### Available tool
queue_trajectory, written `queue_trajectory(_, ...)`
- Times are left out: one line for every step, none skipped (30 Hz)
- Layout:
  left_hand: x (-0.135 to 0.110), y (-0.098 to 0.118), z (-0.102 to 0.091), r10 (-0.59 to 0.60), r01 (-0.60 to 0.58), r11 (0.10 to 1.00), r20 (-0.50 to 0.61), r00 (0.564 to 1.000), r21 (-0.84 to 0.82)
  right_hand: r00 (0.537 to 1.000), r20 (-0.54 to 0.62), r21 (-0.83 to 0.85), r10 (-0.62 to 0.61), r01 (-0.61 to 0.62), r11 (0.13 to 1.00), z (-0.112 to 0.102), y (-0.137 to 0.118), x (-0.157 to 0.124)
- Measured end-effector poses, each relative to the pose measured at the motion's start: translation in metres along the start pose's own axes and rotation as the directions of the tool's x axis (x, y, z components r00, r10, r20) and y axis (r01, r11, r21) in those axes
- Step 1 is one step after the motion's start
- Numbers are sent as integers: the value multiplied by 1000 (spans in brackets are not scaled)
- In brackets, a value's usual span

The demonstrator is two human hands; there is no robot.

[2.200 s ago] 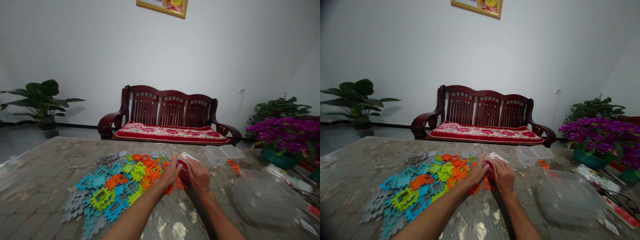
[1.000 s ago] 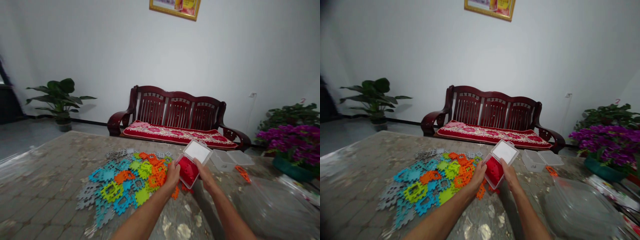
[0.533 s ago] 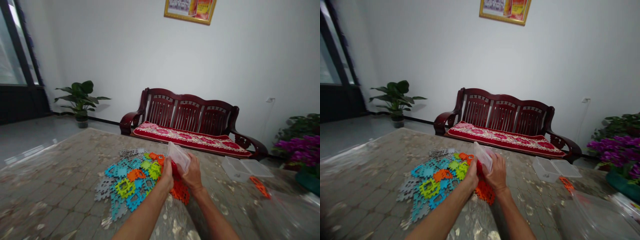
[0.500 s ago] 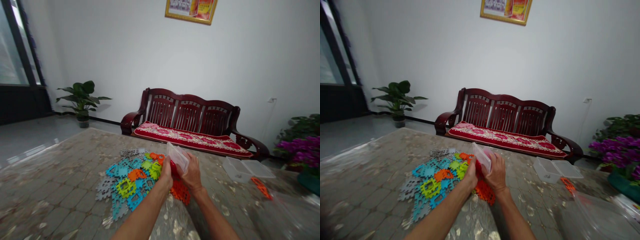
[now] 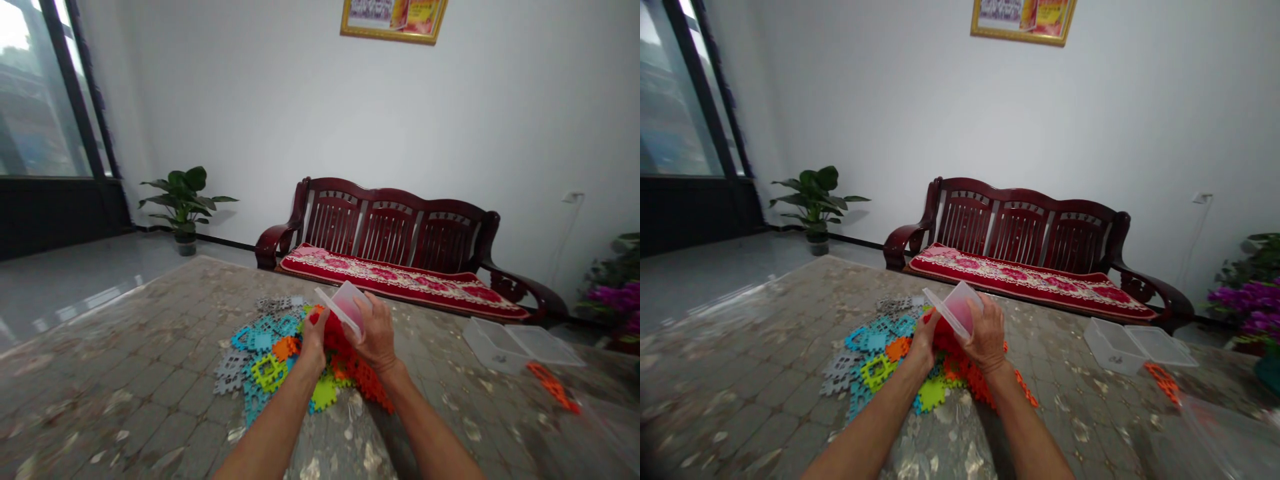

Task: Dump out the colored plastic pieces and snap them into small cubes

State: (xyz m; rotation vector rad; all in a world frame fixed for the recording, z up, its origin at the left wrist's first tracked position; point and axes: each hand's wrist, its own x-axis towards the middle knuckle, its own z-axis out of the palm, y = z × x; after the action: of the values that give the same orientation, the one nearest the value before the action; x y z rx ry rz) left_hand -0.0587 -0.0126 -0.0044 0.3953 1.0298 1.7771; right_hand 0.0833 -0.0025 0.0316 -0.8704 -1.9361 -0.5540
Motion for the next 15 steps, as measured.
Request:
queue_trajectory(2,1,-3,51,-48,995,-32,998,88,1000,2,0,7,-7,1000,1,1,-1)
queue_trajectory(5,2,-6,104,-91,978,-59,993,186,1000,0,-1,16,-16,1000,1,2,-2)
queue_trajectory(7,4,-9,155,-127,952,-80,985,280,1000,-8,-5,25,-25,1000,1,2,-3)
queue_trajectory(9,6,-11,196,-152,921,-92,976,358,999,-21,-11,35,-35,999,0,4,-4)
queue_trajectory(11,8,-14,228,-168,895,-98,969,414,998,-38,-20,45,-46,999,-2,5,-4)
queue_trajectory(12,11,-16,250,-180,875,-101,963,450,997,-57,-28,53,-55,998,-4,6,-5)
queue_trajectory(12,13,-18,268,-189,859,-103,958,475,995,-75,-35,60,-63,997,-6,7,-5)
queue_trajectory(11,16,-19,286,-200,843,-102,953,499,994,-86,-39,67,-70,997,-9,9,-5)
queue_trajectory(9,18,-20,308,-217,819,-89,947,531,993,-93,-42,73,-77,996,-12,11,-4)
queue_trajectory(6,20,-21,337,-242,779,-60,940,578,992,-94,-44,79,-83,996,-14,13,-4)
queue_trajectory(1,22,-21,372,-277,717,-16,928,640,992,-93,-44,84,-88,995,-17,15,-4)
queue_trajectory(-5,23,-21,409,-318,629,46,911,710,992,-92,-43,89,-93,995,-19,18,-4)
queue_trajectory(-11,24,-20,440,-361,516,122,890,776,991,-91,-42,97,-101,994,-21,21,-4)
queue_trajectory(-18,25,-18,457,-404,392,207,865,827,990,-93,-41,109,-113,993,-23,24,-5)
queue_trajectory(-25,25,-16,458,-442,275,288,841,854,987,-98,-42,125,-129,991,-25,27,-6)
